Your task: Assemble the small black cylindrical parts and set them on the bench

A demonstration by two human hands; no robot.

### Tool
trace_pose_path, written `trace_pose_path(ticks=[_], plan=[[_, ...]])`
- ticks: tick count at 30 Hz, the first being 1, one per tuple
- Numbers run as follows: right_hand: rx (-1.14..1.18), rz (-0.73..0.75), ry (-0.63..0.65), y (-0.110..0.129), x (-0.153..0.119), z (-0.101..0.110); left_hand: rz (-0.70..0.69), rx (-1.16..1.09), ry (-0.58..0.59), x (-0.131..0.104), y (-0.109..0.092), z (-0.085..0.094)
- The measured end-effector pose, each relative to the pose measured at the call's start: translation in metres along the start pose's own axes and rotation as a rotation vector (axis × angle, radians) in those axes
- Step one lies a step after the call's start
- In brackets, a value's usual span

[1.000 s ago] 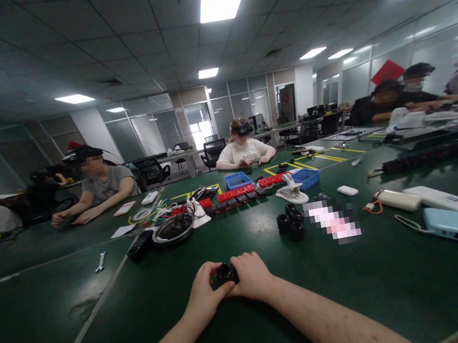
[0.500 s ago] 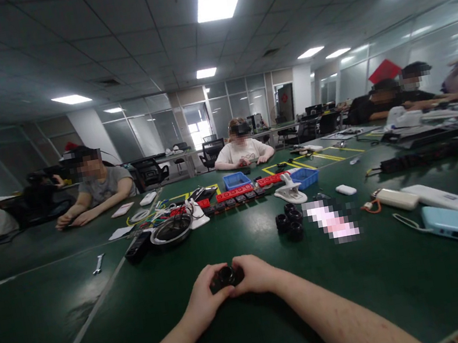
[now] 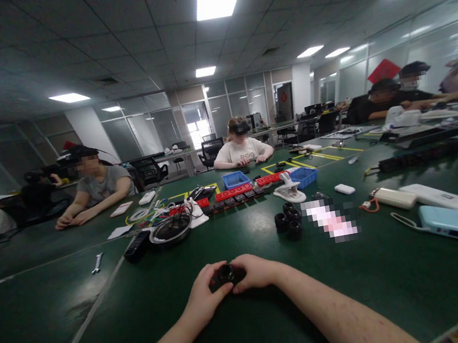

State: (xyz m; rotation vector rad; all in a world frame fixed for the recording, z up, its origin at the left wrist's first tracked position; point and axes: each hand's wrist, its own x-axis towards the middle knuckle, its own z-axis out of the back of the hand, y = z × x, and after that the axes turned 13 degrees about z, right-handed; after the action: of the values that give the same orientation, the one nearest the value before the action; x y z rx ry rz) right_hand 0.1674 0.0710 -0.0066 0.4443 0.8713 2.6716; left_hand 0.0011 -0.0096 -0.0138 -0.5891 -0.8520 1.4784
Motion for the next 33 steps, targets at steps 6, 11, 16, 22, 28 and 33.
trace_pose_path(ticks=[6,11,16,22,28,33], plan=[[-0.134,-0.138,-0.042,0.008,0.002,-0.008,-0.013,0.011,-0.024,0.0,0.0,-0.001],[-0.57,-0.204,-0.149,0.024,0.009,-0.025,0.05,0.034,-0.103,0.0,-0.002,-0.003],[-0.371,-0.097,-0.143,0.018,0.007,-0.018,0.051,0.031,-0.099,0.0,-0.002,-0.003],[0.069,0.005,-0.044,-0.001,0.002,-0.002,-0.03,0.031,-0.043,-0.002,0.0,0.003],[0.184,-0.022,-0.037,-0.001,-0.001,0.0,-0.091,0.018,-0.019,-0.002,0.001,0.01],[-0.05,-0.187,-0.094,0.01,0.003,-0.007,-0.011,0.004,-0.027,0.0,-0.004,0.005]])
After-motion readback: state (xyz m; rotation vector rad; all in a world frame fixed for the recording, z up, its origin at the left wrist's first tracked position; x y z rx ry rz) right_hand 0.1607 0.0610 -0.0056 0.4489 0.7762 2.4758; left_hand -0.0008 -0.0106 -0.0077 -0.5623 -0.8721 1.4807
